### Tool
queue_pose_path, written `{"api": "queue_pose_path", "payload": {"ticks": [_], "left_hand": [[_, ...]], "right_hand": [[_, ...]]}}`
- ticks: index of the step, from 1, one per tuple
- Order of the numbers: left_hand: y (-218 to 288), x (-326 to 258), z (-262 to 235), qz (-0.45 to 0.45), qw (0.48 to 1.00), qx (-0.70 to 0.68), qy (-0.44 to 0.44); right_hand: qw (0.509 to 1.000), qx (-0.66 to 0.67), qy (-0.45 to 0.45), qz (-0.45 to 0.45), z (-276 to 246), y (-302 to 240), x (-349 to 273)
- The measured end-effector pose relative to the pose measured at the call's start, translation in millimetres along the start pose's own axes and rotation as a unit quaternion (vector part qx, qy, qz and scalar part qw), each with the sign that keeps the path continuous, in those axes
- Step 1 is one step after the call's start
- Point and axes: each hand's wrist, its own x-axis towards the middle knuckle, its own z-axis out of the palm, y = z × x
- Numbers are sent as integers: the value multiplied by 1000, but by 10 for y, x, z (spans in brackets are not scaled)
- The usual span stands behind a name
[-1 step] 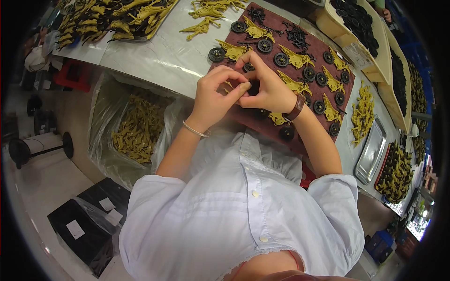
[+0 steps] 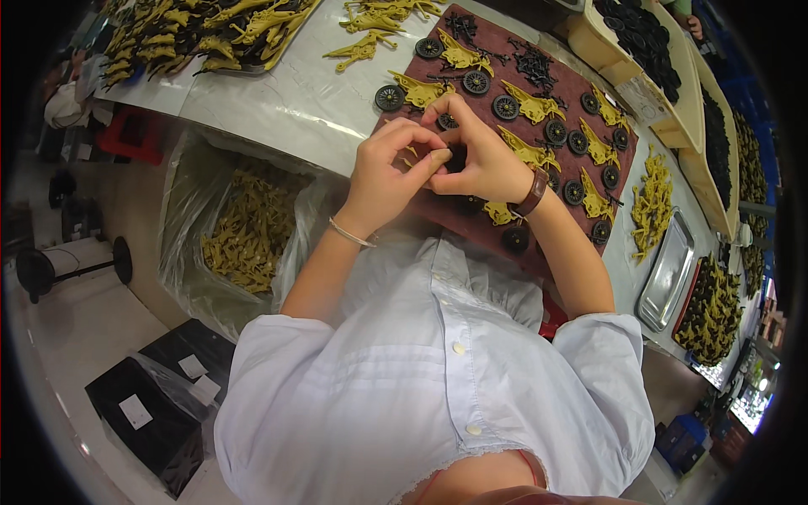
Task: The person assembles toy motorcycles by hand, fitting wheels onto motorcycle frame pieces and joining the body panels and handlebars together.
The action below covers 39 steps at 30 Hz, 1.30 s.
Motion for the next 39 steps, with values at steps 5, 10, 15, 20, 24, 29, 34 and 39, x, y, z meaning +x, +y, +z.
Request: {"api": "queue_pose_path", "payload": {"ticks": [5,10,15,20,24,29,34,39], "left_hand": [[-59,-30,35,-20,1000,-24,3],[-61,-83,3,-69,977,-202,-3],[-83,-114,-48,-125,954,-272,28],[-64,-155,-60,-156,935,-311,69],[-10,-246,-85,-69,976,-187,85],[-53,-306,-264,-40,982,181,20],[-161,-287,-355,79,940,330,-28],[-250,-257,-400,139,890,425,-88]], "right_hand": [[988,146,-42,42,-35,-44,-21],[909,372,-110,155,-190,78,-46],[927,344,-65,136,-142,45,-42],[990,133,43,-15,-15,0,10],[990,-50,77,-105,44,-69,-2],[961,-238,-16,-140,120,-9,26],[948,-301,-46,-90,232,102,16],[931,-354,-16,-84,288,99,14]]}}
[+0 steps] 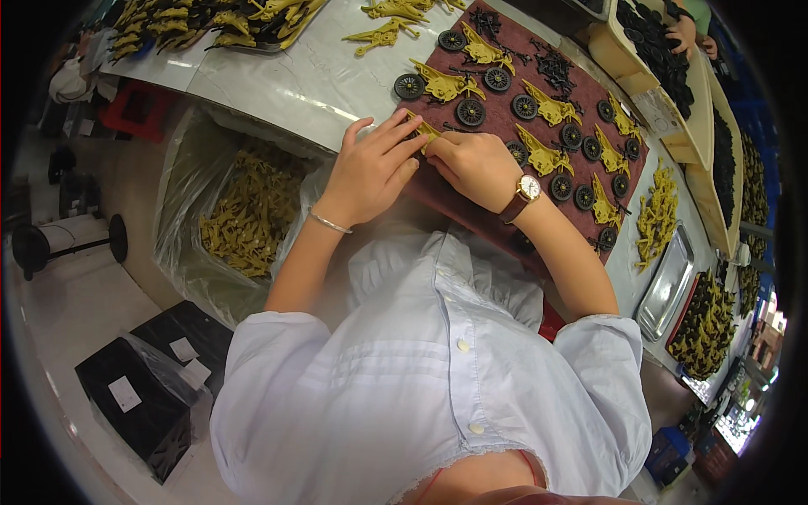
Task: The person assembles toy motorcycles by hand, fitting wheels onto motorcycle frame pieces and joining the body panels and handlebars together.
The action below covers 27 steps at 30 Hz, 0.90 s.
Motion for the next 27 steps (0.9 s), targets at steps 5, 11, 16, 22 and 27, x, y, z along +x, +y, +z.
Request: {"api": "queue_pose_path", "payload": {"ticks": [5,11,16,22,27], "left_hand": [[-64,16,0,-4,999,-23,-41],[-56,40,-28,-1,999,-7,-46],[-96,7,-3,-2,999,-18,-51],[-93,24,-26,7,998,-14,-57],[-66,38,-27,23,998,5,-58]], "right_hand": [[999,4,46,-11,84,-14,-17],[997,5,76,-24,101,-17,-19],[998,-26,50,-4,86,-80,-38],[999,-9,49,21,148,-90,-61],[996,32,67,55,131,-70,-100]]}}
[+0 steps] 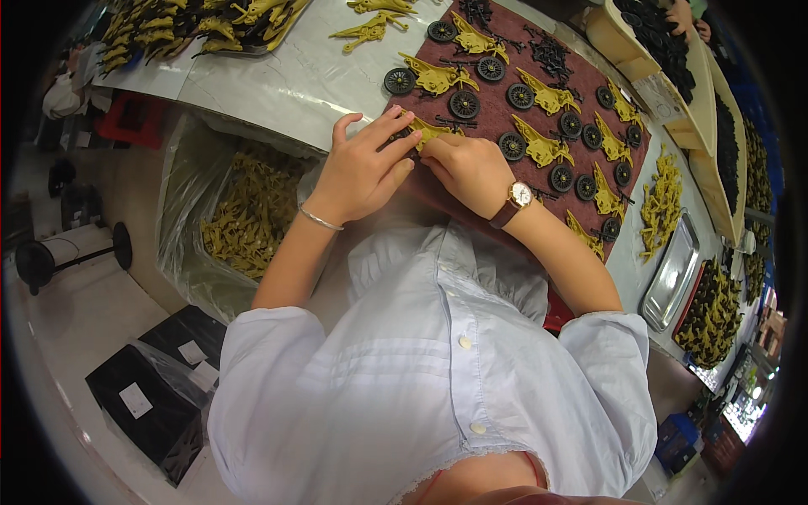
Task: The person assembles toy motorcycles by hand, fitting wheels onto motorcycle frame pieces and joining the body panels and handlebars together.
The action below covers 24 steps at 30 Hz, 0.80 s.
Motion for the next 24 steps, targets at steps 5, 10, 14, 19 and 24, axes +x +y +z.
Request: {"api": "queue_pose_path", "payload": {"ticks": [5,10,14,19,24], "left_hand": [[24,-18,12,-10,1000,6,12],[31,9,24,0,1000,9,30],[14,6,25,2,1000,16,23],[11,-7,30,7,1000,13,20],[39,0,5,18,999,23,13]], "right_hand": [[992,86,-18,94,-87,31,-56],[995,87,35,42,-5,98,-48],[1000,-7,18,6,-6,30,-8],[998,-66,11,7,47,-53,-45],[998,-60,12,12,55,-27,-72]]}}
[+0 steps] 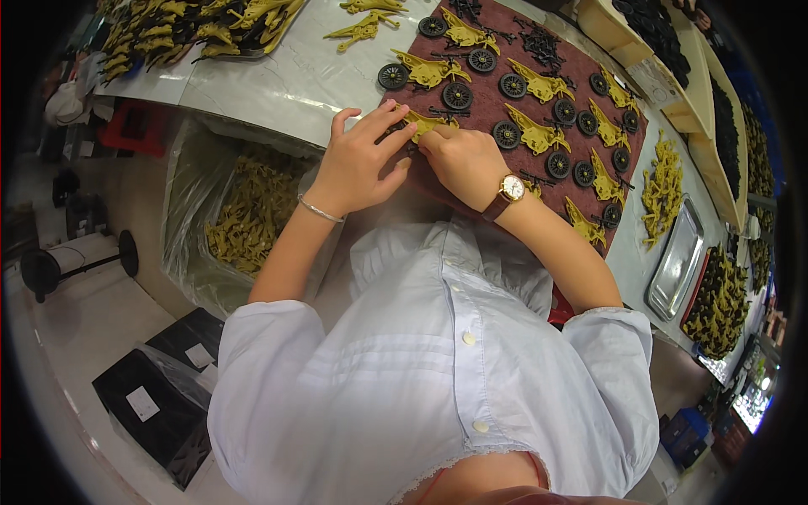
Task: The person assembles toy motorcycles by hand, fitting wheels onto motorcycle frame pieces and joining the body panels and handlebars together.
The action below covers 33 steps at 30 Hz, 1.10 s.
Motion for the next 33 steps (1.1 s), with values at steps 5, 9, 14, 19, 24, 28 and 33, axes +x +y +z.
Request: {"api": "queue_pose_path", "payload": {"ticks": [5,9,14,19,24,28,33], "left_hand": [[87,68,-50,-15,999,16,31],[369,228,-52,-9,993,-44,111],[791,459,100,3,954,-267,137],[968,581,196,-69,888,-452,53],[1032,593,301,-65,873,-481,47],[1054,548,361,-121,833,-540,1],[1107,609,320,-144,715,-682,44]], "right_hand": [[975,204,84,39,-150,126,-87],[775,584,10,240,-498,107,-252],[743,608,52,274,-635,26,-404],[757,571,70,308,-663,148,-613],[725,608,81,315,-614,239,-785],[577,740,90,333,-649,266,-850],[584,745,127,296,-579,411,-999]]}}
